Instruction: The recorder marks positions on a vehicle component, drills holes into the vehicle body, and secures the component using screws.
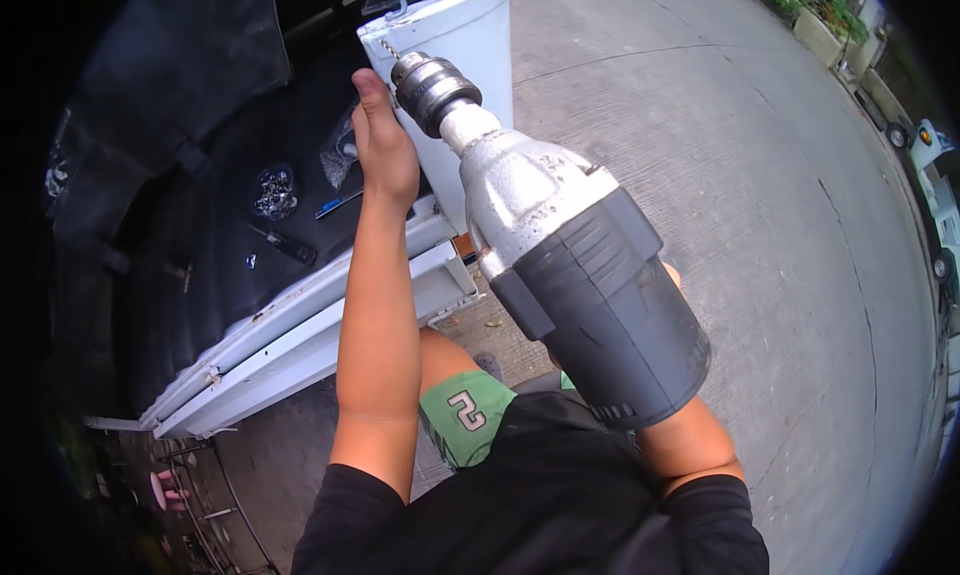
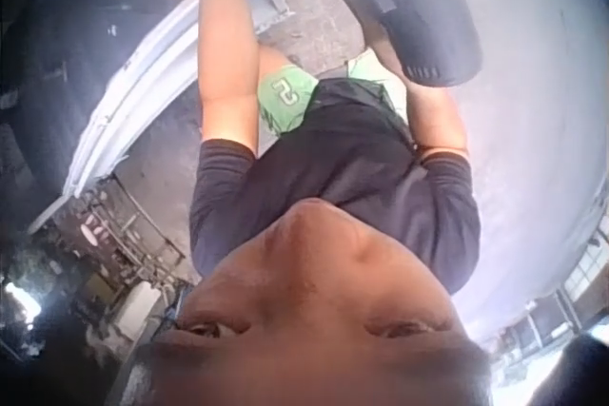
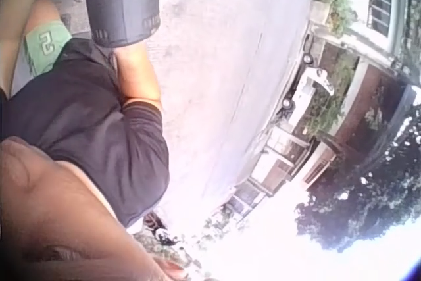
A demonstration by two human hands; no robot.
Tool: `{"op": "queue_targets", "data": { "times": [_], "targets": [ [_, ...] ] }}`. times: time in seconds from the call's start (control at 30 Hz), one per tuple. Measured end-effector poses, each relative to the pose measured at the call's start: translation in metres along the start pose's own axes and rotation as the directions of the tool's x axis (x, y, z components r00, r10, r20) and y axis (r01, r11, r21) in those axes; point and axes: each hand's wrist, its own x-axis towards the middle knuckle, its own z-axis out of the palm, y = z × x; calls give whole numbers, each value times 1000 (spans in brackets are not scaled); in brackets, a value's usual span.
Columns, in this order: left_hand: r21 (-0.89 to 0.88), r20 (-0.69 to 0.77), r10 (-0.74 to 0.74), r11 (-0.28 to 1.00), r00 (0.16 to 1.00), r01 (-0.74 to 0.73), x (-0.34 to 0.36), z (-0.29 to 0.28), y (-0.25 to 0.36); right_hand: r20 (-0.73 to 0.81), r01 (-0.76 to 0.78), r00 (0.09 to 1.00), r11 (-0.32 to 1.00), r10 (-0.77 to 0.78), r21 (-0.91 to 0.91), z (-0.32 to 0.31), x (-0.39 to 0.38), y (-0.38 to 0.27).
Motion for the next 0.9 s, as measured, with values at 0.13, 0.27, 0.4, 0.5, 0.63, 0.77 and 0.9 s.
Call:
{"op": "queue_targets", "data": {
  "times": [0.13,0.27,0.4,0.5,0.63,0.77,0.9],
  "targets": [
    [67,1,34,997,999,-34,0,-1,-8,96,-135,988,978,121,160,2,-9,22],
    [69,57,-4,998,998,0,-1,0,-10,80,140,989,958,-123,-250,7,-11,32],
    [31,70,-63,998,996,61,-2,1,-13,71,315,949,919,-307,-237,15,2,30],
    [-63,79,66,996,995,-61,-2,-7,-30,21,194,981,980,-193,-43,16,11,8],
    [-91,91,-26,995,996,35,-4,-10,-25,-32,170,984,981,-173,-93,0,31,-19],
    [-72,73,-24,997,997,30,-7,-3,-13,6,124,992,988,-124,-97,-19,41,-36],
    [-53,70,19,998,997,-16,-9,-1,-7,16,142,990,982,-141,-124,-23,39,-32]
  ]
}}
